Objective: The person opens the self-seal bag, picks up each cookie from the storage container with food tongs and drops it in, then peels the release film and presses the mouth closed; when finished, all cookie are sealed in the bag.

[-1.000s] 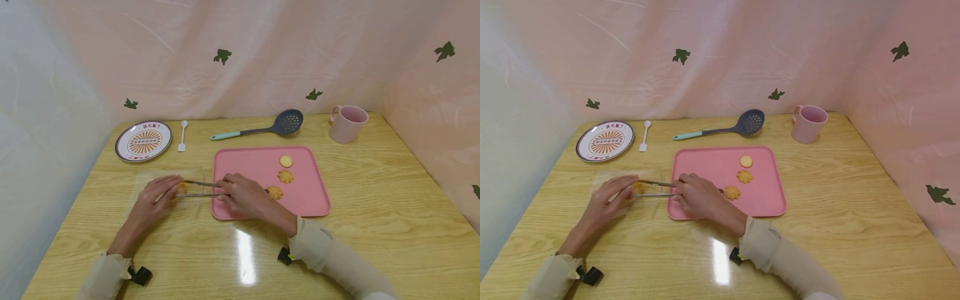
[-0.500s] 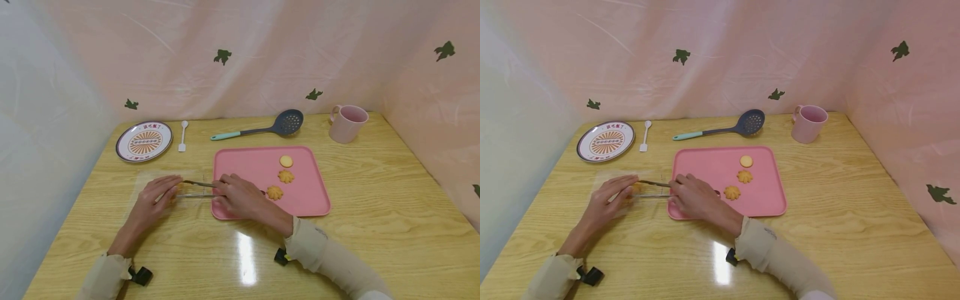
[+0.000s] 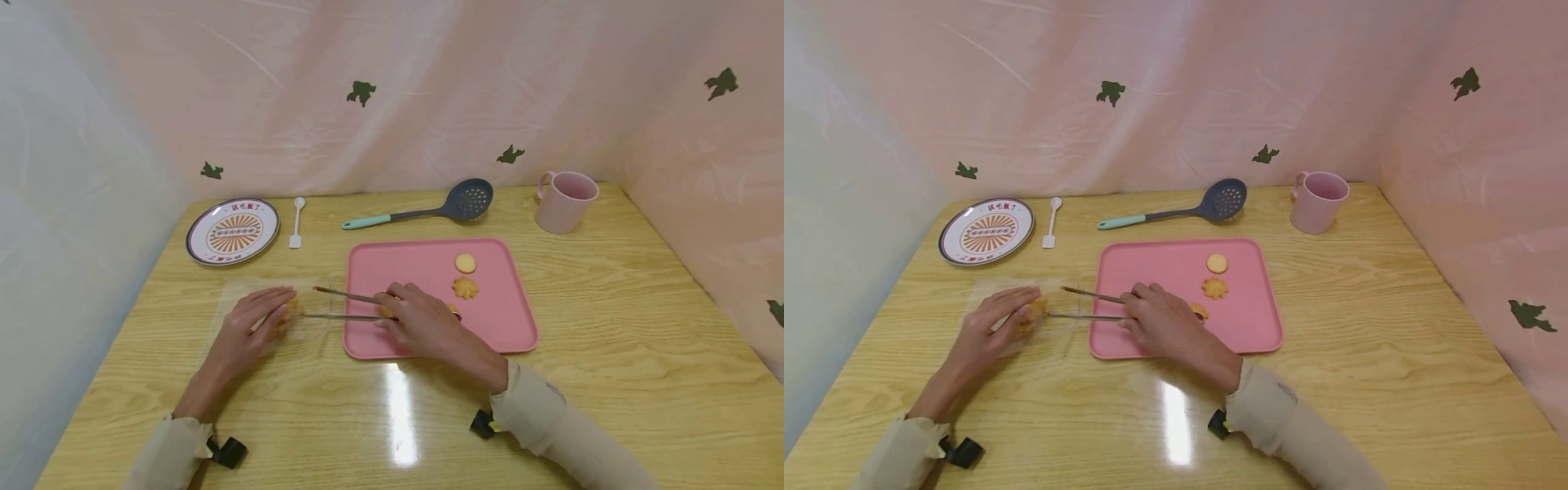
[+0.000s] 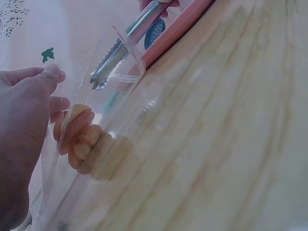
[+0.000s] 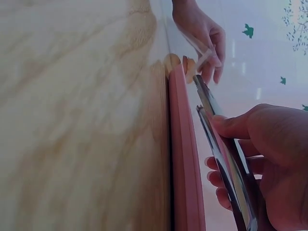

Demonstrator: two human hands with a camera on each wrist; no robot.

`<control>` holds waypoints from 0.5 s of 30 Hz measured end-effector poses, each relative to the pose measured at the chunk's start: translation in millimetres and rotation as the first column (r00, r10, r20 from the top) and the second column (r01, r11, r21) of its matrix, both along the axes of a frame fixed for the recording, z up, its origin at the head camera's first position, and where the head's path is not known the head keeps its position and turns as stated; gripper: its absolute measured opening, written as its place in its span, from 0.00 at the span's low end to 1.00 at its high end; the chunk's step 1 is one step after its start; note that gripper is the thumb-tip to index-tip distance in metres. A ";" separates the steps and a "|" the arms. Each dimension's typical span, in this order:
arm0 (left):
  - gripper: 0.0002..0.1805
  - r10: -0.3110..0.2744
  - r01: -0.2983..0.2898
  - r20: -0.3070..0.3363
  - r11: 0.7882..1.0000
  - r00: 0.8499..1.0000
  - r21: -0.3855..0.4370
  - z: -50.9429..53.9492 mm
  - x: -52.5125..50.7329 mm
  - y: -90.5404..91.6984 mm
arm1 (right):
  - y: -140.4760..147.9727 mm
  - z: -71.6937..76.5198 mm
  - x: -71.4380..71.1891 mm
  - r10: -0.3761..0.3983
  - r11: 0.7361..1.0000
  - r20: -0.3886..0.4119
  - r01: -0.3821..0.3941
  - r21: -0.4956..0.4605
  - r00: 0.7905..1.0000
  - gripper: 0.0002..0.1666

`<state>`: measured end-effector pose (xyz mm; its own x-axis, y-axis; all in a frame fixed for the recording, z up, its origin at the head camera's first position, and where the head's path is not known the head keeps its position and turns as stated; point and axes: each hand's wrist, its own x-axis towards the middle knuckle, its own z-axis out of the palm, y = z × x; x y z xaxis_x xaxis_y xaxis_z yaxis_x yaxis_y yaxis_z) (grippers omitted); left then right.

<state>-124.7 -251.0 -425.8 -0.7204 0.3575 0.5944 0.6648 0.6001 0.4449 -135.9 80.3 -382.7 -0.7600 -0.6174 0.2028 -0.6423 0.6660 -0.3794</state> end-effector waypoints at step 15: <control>0.23 0.014 -0.014 0.018 1.000 1.000 -0.016 0.5 0.6 0.3 | 49.3 0.6 -1.0 -0.075 0.996 -0.056 0.072 -0.059 0.996 0.22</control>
